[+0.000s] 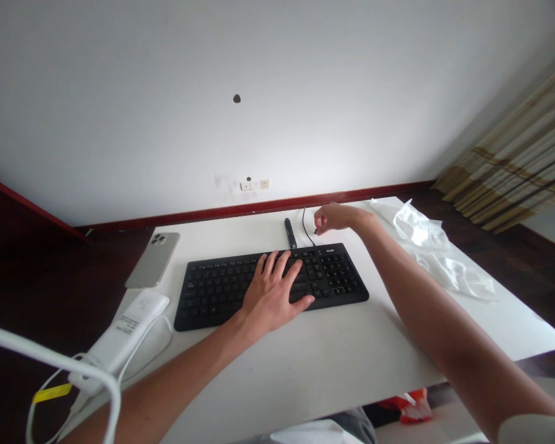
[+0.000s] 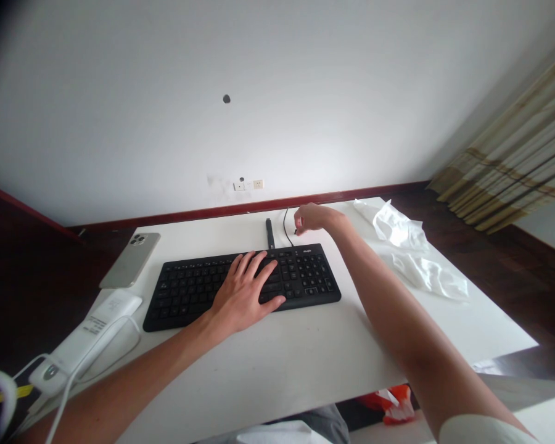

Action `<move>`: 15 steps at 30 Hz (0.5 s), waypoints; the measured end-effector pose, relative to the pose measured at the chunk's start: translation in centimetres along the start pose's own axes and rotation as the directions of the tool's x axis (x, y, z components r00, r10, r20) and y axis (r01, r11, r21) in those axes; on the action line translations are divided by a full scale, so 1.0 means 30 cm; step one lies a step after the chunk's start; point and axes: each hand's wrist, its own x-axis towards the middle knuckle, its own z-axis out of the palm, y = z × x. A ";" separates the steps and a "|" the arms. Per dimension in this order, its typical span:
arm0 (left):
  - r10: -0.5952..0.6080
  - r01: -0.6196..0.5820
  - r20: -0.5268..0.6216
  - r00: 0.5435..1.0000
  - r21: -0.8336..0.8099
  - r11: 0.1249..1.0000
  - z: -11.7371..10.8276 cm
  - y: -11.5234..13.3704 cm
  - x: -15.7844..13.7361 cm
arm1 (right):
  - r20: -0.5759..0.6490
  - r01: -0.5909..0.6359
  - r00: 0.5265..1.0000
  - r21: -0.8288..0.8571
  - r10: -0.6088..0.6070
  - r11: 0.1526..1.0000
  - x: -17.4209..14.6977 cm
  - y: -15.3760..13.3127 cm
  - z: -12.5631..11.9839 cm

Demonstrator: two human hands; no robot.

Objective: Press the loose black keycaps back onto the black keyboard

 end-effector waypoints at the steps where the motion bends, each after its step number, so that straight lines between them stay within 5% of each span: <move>1: -0.001 0.001 -0.001 1.000 -0.001 1.000 0.000 0.000 0.000 | -0.003 -0.002 1.000 -0.013 0.002 1.000 0.002 0.005 0.000; 8: -0.002 0.002 0.013 1.000 0.003 1.000 0.000 0.001 0.000 | -0.024 0.023 0.999 -0.030 -0.024 0.999 0.019 0.029 0.002; 15: -0.003 0.003 -0.001 1.000 -0.005 1.000 -0.001 0.000 0.001 | 0.039 0.048 0.998 -0.061 -0.046 0.997 0.002 -0.048 0.012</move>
